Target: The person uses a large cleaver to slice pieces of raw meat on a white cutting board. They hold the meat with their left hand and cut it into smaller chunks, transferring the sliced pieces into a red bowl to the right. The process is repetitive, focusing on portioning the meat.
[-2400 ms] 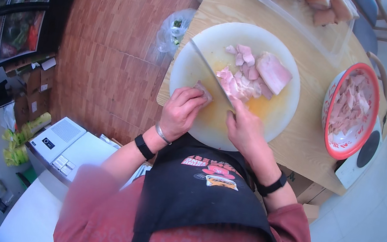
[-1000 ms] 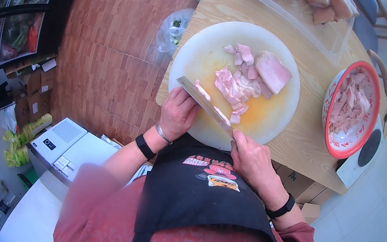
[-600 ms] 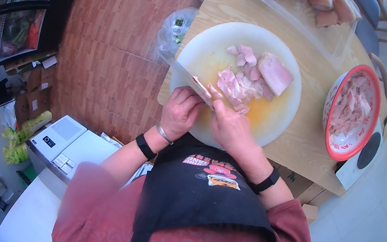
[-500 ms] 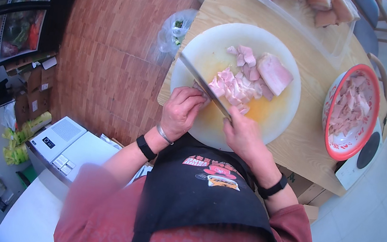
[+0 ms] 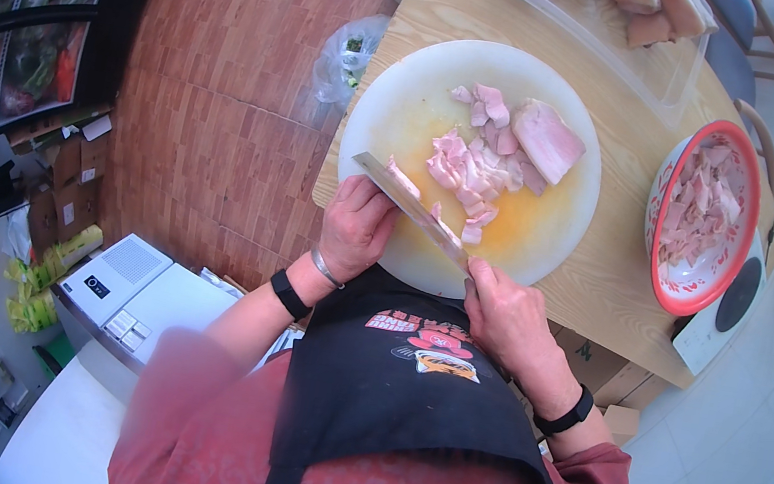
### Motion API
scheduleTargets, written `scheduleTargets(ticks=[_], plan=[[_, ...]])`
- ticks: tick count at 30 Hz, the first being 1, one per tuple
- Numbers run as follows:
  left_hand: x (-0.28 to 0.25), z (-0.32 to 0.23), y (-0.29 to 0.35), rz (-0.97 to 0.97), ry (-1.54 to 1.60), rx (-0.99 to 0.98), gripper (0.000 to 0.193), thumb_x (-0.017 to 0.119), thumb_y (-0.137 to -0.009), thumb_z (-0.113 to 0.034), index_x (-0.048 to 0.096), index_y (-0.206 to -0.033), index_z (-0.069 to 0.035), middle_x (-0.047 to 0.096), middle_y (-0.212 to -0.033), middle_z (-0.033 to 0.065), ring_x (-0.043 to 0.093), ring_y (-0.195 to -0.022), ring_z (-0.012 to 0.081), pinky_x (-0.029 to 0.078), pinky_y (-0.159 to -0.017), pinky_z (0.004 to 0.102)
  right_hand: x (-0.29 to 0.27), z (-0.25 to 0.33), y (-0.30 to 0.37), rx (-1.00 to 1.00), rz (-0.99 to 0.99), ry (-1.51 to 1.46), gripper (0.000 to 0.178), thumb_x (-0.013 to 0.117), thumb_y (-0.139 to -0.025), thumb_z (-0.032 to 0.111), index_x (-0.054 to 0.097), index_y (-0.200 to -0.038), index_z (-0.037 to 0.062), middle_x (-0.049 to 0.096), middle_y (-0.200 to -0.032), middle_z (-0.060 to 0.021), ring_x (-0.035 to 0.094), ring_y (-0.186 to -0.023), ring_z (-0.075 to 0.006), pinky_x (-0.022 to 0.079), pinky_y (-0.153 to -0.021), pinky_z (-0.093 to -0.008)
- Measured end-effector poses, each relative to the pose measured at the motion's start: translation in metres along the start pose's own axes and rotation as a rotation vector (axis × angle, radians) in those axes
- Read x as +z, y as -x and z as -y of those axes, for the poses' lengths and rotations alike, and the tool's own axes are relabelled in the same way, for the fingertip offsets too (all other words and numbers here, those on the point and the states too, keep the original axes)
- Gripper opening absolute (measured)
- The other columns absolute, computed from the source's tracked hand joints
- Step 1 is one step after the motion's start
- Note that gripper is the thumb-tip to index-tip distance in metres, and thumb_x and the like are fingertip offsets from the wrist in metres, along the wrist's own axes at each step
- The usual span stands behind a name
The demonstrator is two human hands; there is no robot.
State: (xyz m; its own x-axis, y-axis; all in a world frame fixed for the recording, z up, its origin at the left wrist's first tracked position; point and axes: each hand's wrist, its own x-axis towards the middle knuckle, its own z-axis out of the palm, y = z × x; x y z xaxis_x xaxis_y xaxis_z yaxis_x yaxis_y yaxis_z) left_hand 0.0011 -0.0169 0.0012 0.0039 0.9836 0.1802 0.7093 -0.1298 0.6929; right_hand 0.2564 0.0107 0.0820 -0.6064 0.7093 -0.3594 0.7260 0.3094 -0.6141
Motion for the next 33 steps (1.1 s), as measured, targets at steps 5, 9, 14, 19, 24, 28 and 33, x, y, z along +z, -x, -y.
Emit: scheduleTargets(ticks=[5,9,14,19,24,28,33], plan=[[0.0,-0.001,-0.001,-0.021,0.032,-0.039,0.022,0.072,-0.081,0.0,0.072,-0.102,-0.003,0.068,-0.106,0.0144,0.062,-0.098,0.0372,0.053,-0.085,0.0445,-0.005,0.005,-0.006,0.02,0.076,0.035,0.017,0.063,-0.093,0.009,0.056,-0.108,0.0051,0.068,-0.084,-0.0178,0.07,-0.073,-0.0397,0.056,-0.063,-0.051],[0.002,0.0,-0.002,-0.018,0.074,-0.07,0.023,0.072,-0.081,0.0,0.072,-0.103,-0.004,0.067,-0.106,0.0137,0.062,-0.098,0.0371,0.053,-0.084,0.0442,0.013,0.01,-0.037,0.045,0.103,0.026,0.016,0.06,-0.094,0.009,0.055,-0.108,0.0054,0.071,-0.087,-0.0191,0.071,-0.075,-0.0401,0.056,-0.065,-0.0514],[0.004,0.002,-0.001,0.009,0.087,-0.057,0.02,0.073,-0.081,0.0,0.072,-0.101,-0.005,0.068,-0.105,0.0118,0.063,-0.097,0.035,0.054,-0.083,0.0427,0.038,0.015,-0.083,0.027,0.052,0.038,0.015,0.059,-0.095,0.01,0.054,-0.109,0.0057,0.071,-0.087,-0.0212,0.071,-0.08,-0.042,0.056,-0.068,-0.0527],[0.005,0.004,0.001,-0.07,0.099,-0.012,0.017,0.075,-0.081,0.001,0.073,-0.097,-0.005,0.07,-0.105,0.0099,0.065,-0.098,0.031,0.055,-0.083,0.0394,0.023,-0.014,-0.047,0.094,-0.054,-0.184,0.014,0.06,-0.097,0.011,0.055,-0.108,0.004,0.07,-0.088,-0.0215,0.068,-0.08,-0.045,0.054,-0.068,-0.0531],[0.007,0.004,0.001,-0.078,0.079,-0.008,0.018,0.075,-0.081,0.001,0.073,-0.097,-0.005,0.069,-0.103,0.0102,0.065,-0.096,0.0317,0.054,-0.083,0.0402,0.005,-0.005,-0.013,-0.013,-0.071,-0.062,0.017,0.063,-0.095,0.01,0.056,-0.109,0.0049,0.069,-0.084,-0.0188,0.07,-0.076,-0.0404,0.055,-0.065,-0.0507],[0.007,0.004,0.003,-0.064,0.048,-0.02,0.018,0.074,-0.08,0.0,0.073,-0.098,-0.004,0.067,-0.101,0.0121,0.063,-0.095,0.0344,0.054,-0.082,0.0423,0.0,0.002,-0.004,0.0,0.015,0.025,0.017,0.064,-0.093,0.01,0.057,-0.109,0.0051,0.068,-0.082,-0.0172,0.07,-0.073,-0.0385,0.056,-0.062,-0.0495],[0.006,0.006,0.003,-0.068,0.054,-0.026,0.018,0.074,-0.08,0.0,0.072,-0.098,-0.004,0.067,-0.102,0.0137,0.063,-0.095,0.0366,0.054,-0.082,0.0442,-0.004,0.004,-0.008,0.004,0.067,0.047,0.018,0.065,-0.092,0.01,0.057,-0.108,0.0049,0.069,-0.084,-0.0174,0.07,-0.073,-0.0392,0.056,-0.062,-0.0499]])
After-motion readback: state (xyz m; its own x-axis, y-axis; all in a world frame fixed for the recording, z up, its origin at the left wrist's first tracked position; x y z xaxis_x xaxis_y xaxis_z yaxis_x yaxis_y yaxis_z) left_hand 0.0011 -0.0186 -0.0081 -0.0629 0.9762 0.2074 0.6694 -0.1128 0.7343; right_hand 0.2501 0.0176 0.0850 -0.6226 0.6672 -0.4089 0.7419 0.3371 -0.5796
